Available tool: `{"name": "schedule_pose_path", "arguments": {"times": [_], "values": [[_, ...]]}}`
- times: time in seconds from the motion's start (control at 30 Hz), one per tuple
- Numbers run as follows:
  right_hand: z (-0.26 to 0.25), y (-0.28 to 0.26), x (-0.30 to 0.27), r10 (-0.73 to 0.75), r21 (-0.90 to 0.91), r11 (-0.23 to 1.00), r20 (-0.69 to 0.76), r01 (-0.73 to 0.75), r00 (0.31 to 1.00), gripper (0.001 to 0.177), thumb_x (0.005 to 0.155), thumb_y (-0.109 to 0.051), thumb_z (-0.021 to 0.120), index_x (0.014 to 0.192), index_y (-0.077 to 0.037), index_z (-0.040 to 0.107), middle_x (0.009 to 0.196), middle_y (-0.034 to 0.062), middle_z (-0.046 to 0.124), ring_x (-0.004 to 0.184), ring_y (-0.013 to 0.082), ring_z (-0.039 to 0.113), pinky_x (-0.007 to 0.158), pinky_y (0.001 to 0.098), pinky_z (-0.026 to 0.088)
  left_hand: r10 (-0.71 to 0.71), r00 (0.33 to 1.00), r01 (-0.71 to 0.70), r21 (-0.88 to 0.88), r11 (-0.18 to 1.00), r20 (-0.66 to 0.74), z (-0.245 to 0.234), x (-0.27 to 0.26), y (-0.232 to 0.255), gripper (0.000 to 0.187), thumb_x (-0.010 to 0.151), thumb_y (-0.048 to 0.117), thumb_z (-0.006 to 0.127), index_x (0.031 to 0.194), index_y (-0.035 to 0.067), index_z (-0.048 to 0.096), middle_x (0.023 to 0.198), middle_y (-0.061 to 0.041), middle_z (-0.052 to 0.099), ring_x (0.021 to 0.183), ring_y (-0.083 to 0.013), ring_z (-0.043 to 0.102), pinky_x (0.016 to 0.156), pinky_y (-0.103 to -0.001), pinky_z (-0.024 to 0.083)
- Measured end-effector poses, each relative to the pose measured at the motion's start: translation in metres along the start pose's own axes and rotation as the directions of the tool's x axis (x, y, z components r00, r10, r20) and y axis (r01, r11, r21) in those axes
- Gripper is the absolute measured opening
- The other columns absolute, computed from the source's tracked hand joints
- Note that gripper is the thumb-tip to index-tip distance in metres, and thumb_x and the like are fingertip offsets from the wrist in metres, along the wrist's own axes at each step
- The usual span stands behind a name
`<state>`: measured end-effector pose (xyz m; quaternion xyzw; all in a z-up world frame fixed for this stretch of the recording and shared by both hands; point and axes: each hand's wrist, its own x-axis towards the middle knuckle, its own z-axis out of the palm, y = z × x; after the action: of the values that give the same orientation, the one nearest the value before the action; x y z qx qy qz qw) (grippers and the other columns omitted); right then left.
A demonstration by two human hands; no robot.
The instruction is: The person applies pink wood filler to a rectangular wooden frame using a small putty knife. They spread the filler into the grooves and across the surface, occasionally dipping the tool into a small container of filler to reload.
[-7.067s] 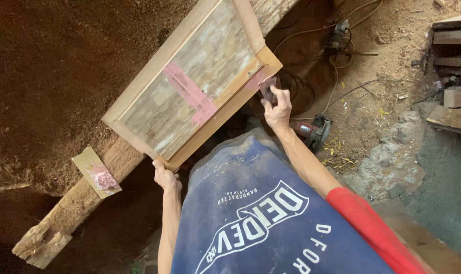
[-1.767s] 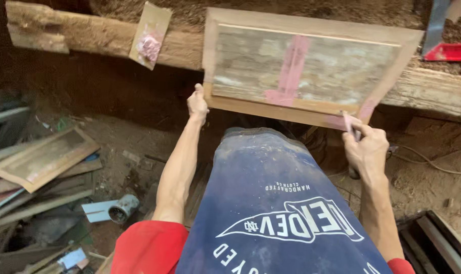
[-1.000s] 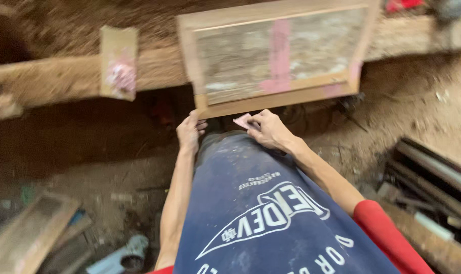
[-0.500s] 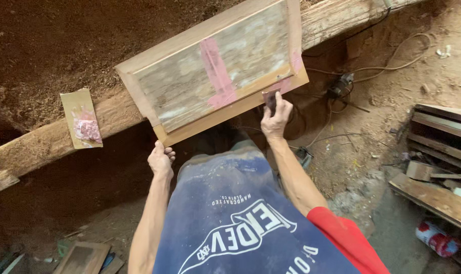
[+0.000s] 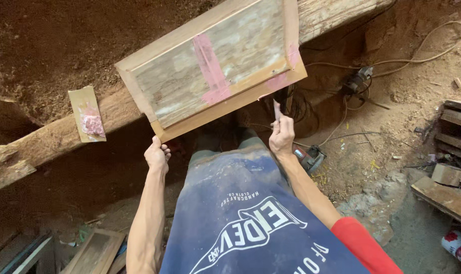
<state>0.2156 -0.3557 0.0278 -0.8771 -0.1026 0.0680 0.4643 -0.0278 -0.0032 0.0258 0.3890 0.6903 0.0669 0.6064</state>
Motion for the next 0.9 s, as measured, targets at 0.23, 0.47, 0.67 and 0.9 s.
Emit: {"name": "schedule_pose_path", "arguments": {"times": [0.23, 0.47, 0.67, 0.9], "values": [[-0.013, -0.043, 0.043, -0.349, -0.305, 0.901, -0.093, 0.307, 0.932, 0.032, 0.098, 0.005, 0.058, 0.13, 0.004, 0.062, 0.119, 0.0221, 0.06, 0.102, 0.0401, 0.066, 0.086, 0.0441, 0.057, -0.007, 0.999, 0.009, -0.042, 0.999, 0.05, -0.005, 0.01, -0.005, 0.034, 0.105, 0.043, 0.057, 0.091, 0.013, 0.065, 0.069, 0.004, 0.057, 0.057, -0.0091, 0.054, 0.05, -0.025, 0.045], [0.015, -0.069, 0.012, -0.37, -0.237, 0.9, 0.021, 0.365, 0.929, 0.033, 0.096, 0.007, 0.057, 0.128, 0.003, 0.063, 0.116, 0.0214, 0.063, 0.1, 0.0385, 0.066, 0.083, 0.043, 0.057, -0.009, 0.99, 0.013, -0.026, 1.0, 0.14, -0.011, 0.012, -0.004, 0.036, 0.104, 0.041, 0.061, 0.085, 0.011, 0.064, 0.068, 0.001, 0.058, 0.057, -0.0108, 0.055, 0.051, -0.027, 0.046], [0.059, -0.136, -0.02, -0.144, 0.075, 0.989, 0.422, 0.124, 0.895, 0.025, 0.102, 0.001, 0.057, 0.125, 0.0, 0.066, 0.102, 0.016, 0.066, 0.075, 0.0231, 0.07, 0.067, 0.0344, 0.056, 0.002, 0.948, 0.077, -0.235, 0.969, 0.319, -0.019, 0.036, -0.027, 0.028, 0.101, 0.038, 0.057, 0.104, 0.015, 0.072, 0.07, 0.001, 0.061, 0.058, -0.0095, 0.053, 0.052, -0.026, 0.043], [0.176, -0.216, -0.061, -0.438, 0.144, 0.884, 0.584, 0.445, 0.683, 0.04, 0.092, 0.003, 0.063, 0.132, 0.001, 0.063, 0.119, 0.0194, 0.064, 0.103, 0.0349, 0.068, 0.088, 0.0402, 0.058, -0.014, 0.903, 0.141, -0.266, 0.954, 0.43, -0.021, 0.049, -0.055, 0.034, 0.102, 0.04, 0.059, 0.102, 0.009, 0.073, 0.079, 0.0, 0.07, 0.065, -0.0091, 0.061, 0.059, -0.026, 0.05]]}}
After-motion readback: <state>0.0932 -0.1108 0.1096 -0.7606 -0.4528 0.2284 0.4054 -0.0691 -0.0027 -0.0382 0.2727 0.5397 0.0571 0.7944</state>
